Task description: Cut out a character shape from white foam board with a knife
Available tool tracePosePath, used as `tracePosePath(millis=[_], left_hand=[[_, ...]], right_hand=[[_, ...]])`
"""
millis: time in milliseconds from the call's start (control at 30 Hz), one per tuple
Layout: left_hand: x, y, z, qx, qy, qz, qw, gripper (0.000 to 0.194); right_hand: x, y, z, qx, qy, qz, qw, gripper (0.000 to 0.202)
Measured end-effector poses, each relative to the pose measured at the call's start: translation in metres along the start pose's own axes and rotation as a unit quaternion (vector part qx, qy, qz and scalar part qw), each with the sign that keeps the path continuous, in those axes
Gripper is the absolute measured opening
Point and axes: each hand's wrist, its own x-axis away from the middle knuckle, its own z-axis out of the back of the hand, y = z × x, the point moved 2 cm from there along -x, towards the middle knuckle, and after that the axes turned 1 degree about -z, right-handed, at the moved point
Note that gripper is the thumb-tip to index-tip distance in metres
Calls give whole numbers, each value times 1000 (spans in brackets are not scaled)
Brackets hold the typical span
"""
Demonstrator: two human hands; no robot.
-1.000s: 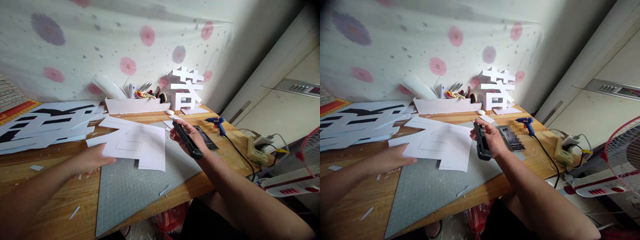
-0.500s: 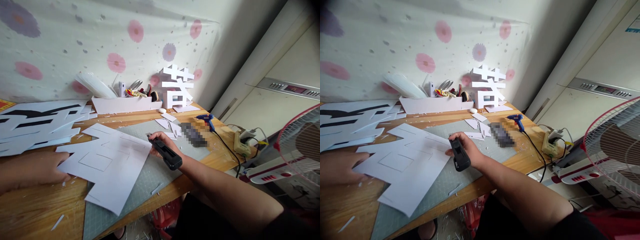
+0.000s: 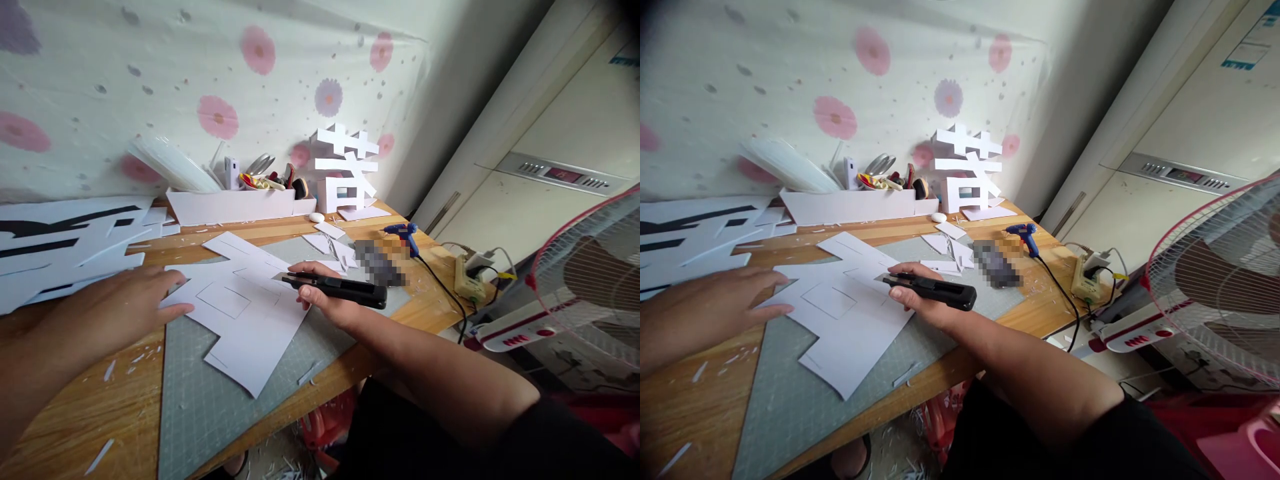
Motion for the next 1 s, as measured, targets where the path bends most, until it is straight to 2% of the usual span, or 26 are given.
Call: tracePosePath(millis=[67,133,200,300,400,533,600,700,800,867,1000], left_hand=[[-1,18,-11,0,1,-39,999,41],[1,33,-28,20,-16,-83,996,45],[3,41,-47,31,-19,-99,994,47],[6,34,-70,44,-12,-114,992,55],[7,18,-83,52,-9,-144,988,64],[7,9,-83,48,-28,-175,983,65],[8,15,-77,48,-63,-177,981,63],[9,28,-65,38,-125,-160,978,71],[9,38,-56,25,-157,-147,976,70],[10,42,-52,32,-165,-137,976,71],[9,44,-52,52,-165,-130,976,57]], right_hand=[[0,1,0,-17,-22,3,1000,60],[0,-1,-1,-3,-24,11,1000,55],[1,-5,-4,39,-19,17,999,46],[4,-9,-9,91,-42,12,995,33],[6,-5,-15,71,-77,23,994,30],[7,1,-21,25,-71,47,996,33],[9,0,-26,23,-72,42,996,28],[15,-6,-34,28,-68,27,997,25],[21,-14,-44,54,-81,-2,995,24],[24,-18,-51,83,-95,-25,992,22],[26,-22,-68,104,-87,-22,991,20]])
